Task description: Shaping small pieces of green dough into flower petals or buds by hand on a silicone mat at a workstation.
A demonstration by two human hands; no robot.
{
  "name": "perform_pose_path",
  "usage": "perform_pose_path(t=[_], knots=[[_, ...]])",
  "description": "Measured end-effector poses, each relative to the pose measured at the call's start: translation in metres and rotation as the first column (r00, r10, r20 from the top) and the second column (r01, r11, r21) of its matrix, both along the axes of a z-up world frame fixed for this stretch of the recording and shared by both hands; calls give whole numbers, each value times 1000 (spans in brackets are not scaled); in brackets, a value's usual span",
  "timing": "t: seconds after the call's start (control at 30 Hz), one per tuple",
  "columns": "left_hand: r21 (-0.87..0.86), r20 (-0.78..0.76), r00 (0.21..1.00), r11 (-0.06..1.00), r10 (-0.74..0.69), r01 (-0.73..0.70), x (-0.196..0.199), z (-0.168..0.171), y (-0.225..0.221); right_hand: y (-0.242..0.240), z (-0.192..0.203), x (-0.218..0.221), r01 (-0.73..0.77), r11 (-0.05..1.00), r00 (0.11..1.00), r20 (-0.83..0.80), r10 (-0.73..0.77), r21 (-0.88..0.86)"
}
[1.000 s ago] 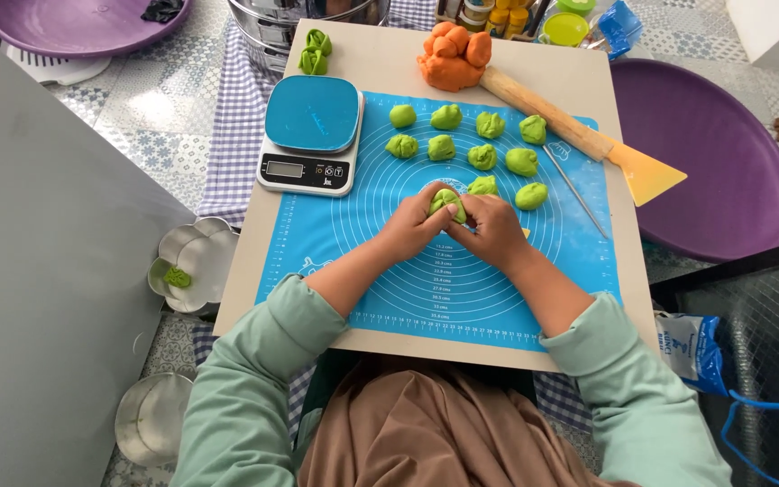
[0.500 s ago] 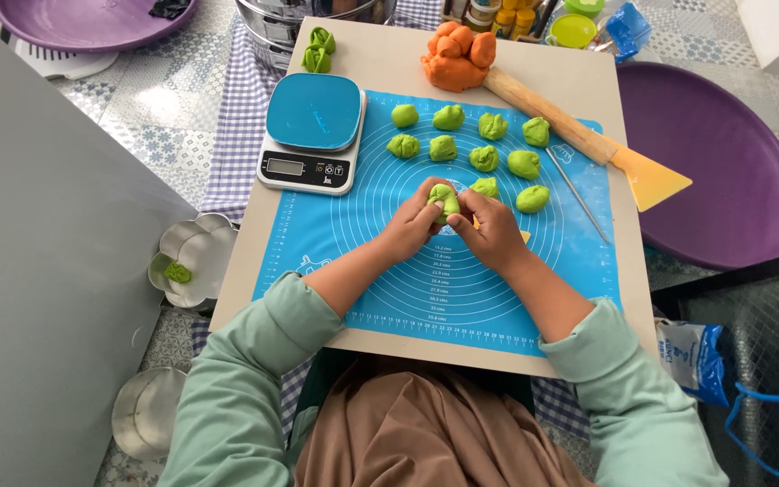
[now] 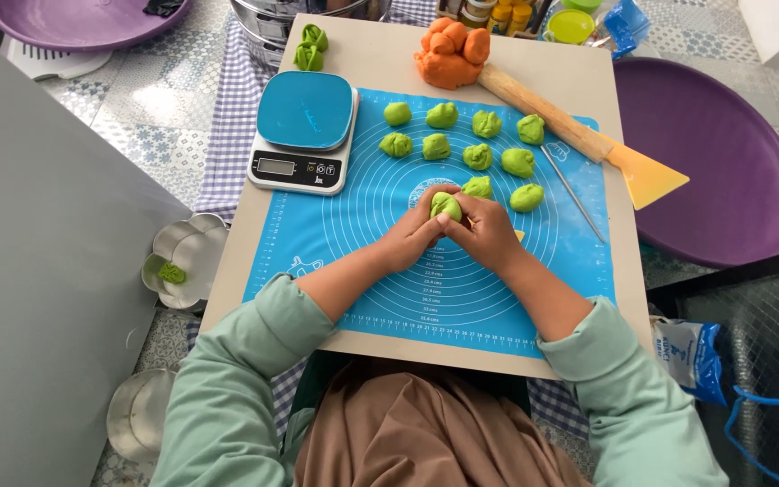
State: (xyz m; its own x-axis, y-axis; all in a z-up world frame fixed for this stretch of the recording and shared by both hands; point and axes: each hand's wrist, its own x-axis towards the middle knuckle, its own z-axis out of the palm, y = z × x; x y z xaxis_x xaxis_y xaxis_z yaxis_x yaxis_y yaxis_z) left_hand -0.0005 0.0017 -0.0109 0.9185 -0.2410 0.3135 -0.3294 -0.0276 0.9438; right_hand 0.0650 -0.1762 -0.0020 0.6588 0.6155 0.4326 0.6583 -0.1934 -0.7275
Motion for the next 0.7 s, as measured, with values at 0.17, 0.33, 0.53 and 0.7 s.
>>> perform_pose_path(t=[0.17, 0.33, 0.53, 0.7], knots=[[54, 19, 1000, 999, 0, -1, -5, 13, 1, 0, -14, 7, -10, 998, 999, 44, 7, 61], [104, 17, 1000, 994, 12, -14, -7, 16, 2, -1, -15, 7, -18, 997, 998, 64, 13, 81], [155, -5, 997, 985, 75, -73, -2, 18, 4, 0, -22, 18, -49, 997, 999, 9, 48, 56], [147, -22, 996, 985, 90, -86, -5, 19, 3, 0, -25, 17, -54, 997, 998, -24, 56, 64]])
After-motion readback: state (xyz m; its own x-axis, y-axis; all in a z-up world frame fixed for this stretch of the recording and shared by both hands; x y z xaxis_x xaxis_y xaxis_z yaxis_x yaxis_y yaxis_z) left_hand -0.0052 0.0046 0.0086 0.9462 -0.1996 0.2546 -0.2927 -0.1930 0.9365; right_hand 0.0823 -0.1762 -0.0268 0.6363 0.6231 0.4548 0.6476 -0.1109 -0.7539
